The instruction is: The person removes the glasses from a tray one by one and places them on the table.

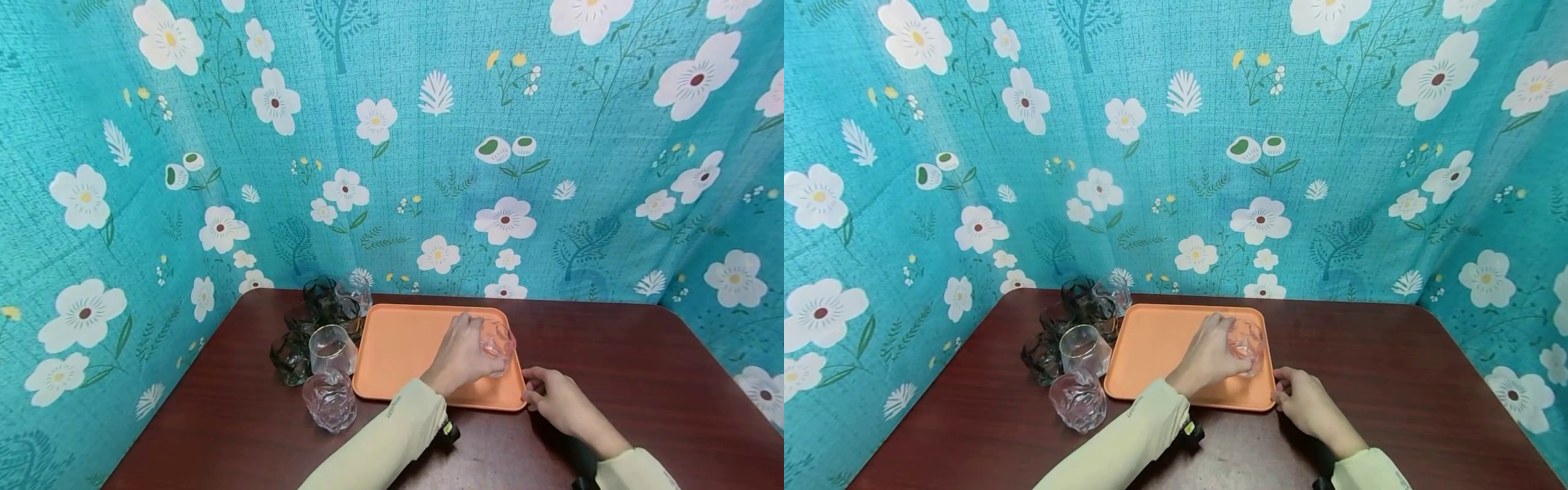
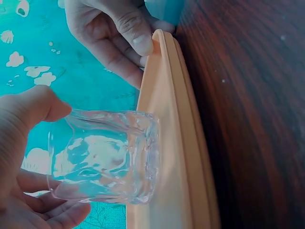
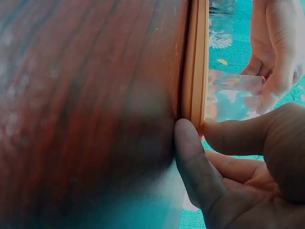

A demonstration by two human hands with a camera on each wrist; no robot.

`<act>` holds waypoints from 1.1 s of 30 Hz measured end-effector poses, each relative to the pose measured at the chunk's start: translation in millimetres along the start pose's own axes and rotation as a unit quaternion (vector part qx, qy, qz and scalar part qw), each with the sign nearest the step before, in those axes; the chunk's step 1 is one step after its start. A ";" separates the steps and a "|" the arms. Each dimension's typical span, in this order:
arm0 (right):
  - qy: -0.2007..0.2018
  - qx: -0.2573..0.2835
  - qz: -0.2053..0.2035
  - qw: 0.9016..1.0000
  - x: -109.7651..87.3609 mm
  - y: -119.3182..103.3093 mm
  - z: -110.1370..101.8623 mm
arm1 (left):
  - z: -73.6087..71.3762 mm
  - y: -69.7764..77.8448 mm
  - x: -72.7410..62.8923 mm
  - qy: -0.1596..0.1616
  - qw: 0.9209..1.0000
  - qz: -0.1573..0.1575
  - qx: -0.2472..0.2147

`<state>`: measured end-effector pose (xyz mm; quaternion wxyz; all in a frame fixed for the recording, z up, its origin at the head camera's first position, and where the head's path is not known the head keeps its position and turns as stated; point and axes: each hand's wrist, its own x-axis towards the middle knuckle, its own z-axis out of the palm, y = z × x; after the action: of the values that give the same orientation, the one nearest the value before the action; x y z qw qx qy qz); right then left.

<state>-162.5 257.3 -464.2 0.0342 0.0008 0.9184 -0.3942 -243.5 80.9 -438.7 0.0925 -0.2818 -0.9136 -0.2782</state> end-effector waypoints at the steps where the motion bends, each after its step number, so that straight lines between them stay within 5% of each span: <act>1: 0.000 0.000 0.000 1.000 0.0 0.1 0.0 | -1.0 -0.6 -1.0 0.004 1.000 0.002 0.000; 9: -0.001 -0.012 -0.002 1.000 1.4 -0.7 0.5 | -25.5 -5.2 -13.6 0.045 0.998 0.014 -0.034; 17: -0.012 -0.011 0.012 1.000 2.0 1.2 -1.8 | -65.4 -8.5 -38.2 0.043 0.998 0.033 -0.032; 24: -0.021 -0.009 0.018 1.000 1.6 0.9 -5.2 | -105.9 -13.8 -64.6 0.076 0.994 0.071 -0.041; 33: -0.010 -0.009 0.013 1.000 1.3 2.0 -1.1 | -164.4 -24.4 -100.6 0.126 0.989 0.064 -0.044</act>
<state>-163.8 259.4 -465.0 0.0485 0.0080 0.9213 -0.3857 -172.4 -74.6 -346.5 0.2120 -0.3058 -0.8618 -0.3447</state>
